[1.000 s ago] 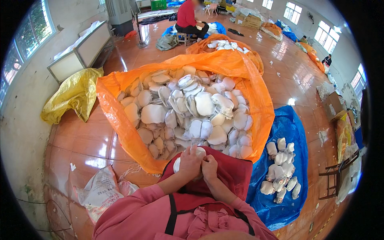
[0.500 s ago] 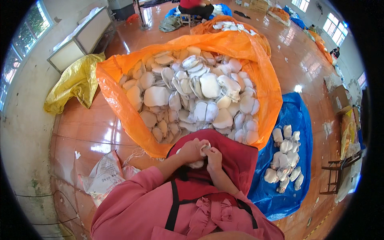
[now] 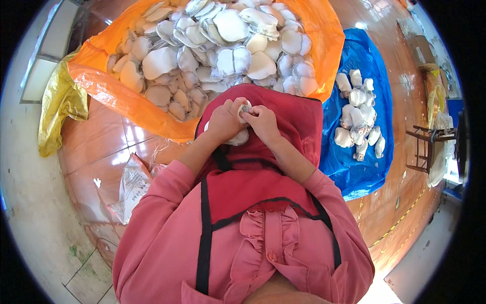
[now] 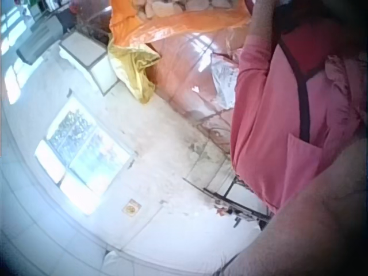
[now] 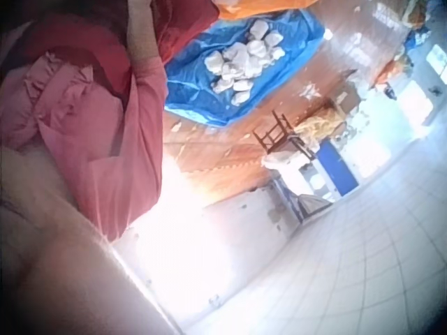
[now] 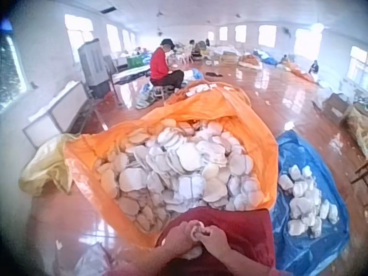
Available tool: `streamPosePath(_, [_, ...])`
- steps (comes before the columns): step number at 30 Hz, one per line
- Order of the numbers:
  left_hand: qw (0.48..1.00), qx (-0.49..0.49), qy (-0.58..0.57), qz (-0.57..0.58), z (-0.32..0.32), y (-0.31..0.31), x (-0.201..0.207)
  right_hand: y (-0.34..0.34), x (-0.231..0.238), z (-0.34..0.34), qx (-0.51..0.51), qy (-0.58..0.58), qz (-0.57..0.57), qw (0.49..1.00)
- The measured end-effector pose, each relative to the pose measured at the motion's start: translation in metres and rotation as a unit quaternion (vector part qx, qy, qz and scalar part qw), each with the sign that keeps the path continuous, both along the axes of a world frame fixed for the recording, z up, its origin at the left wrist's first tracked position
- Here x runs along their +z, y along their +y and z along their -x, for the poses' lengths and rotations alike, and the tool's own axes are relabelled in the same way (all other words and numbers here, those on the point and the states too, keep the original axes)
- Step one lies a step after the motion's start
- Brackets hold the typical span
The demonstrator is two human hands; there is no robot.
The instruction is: The person repeatedly picks up white fabric pouches from an orange sack, gathers the open edges, and ties them closed using a small rubber band. The tied pouches are placed onto a blue tarp on the floor. The task continues throughout the clip.
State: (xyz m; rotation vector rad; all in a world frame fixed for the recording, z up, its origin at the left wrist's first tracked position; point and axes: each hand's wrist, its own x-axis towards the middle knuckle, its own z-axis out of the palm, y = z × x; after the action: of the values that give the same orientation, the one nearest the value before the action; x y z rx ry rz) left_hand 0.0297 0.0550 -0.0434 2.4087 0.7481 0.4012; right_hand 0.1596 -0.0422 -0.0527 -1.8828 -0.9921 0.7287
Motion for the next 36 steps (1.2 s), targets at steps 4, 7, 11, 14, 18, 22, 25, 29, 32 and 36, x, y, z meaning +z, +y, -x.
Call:
streamPosePath(4, [0.997, 0.028, 0.034, -0.065, -0.004, -0.012, 0.001, -0.002, 0.022, -0.004, 0.032, 0.009, 0.075, 0.997])
streamPosePath(7, [0.989, 0.027, 0.082, -0.123, -0.007, -0.024, 0.015, -0.007, 0.019, -0.006, 0.010, 0.030, 0.069, 0.997])
streamPosePath(11, [0.977, 0.015, 0.124, -0.174, -0.010, -0.040, 0.018, -0.016, 0.009, -0.015, 0.012, 0.102, 0.068, 0.992])
streamPosePath(14, [0.972, 0.006, 0.101, -0.212, -0.008, -0.050, 0.025, -0.019, 0.014, -0.018, -0.007, 0.077, 0.097, 0.992])
streamPosePath(18, [0.972, 0.021, 0.099, -0.212, -0.010, -0.054, 0.024, -0.021, 0.018, -0.010, -0.057, 0.127, 0.068, 0.988])
streamPosePath(22, [0.967, 0.011, 0.127, -0.221, -0.012, -0.062, 0.034, -0.024, 0.015, -0.011, -0.072, 0.088, 0.082, 0.990])
streamPosePath(25, [0.969, 0.007, 0.112, -0.222, -0.012, -0.064, 0.036, -0.031, 0.000, -0.012, -0.102, 0.093, 0.016, 0.990])
streamPosePath(29, [0.969, 0.007, 0.126, -0.212, -0.013, -0.066, 0.038, -0.030, -0.004, -0.010, -0.102, 0.203, 0.002, 0.974])
streamPosePath(32, [0.971, 0.005, 0.122, -0.204, -0.013, -0.069, 0.039, -0.030, 0.004, -0.010, -0.105, 0.288, -0.005, 0.952])
streamPosePath(36, [0.976, 0.017, 0.067, -0.209, -0.010, -0.069, 0.030, -0.029, 0.006, -0.008, -0.108, 0.361, -0.048, 0.925])
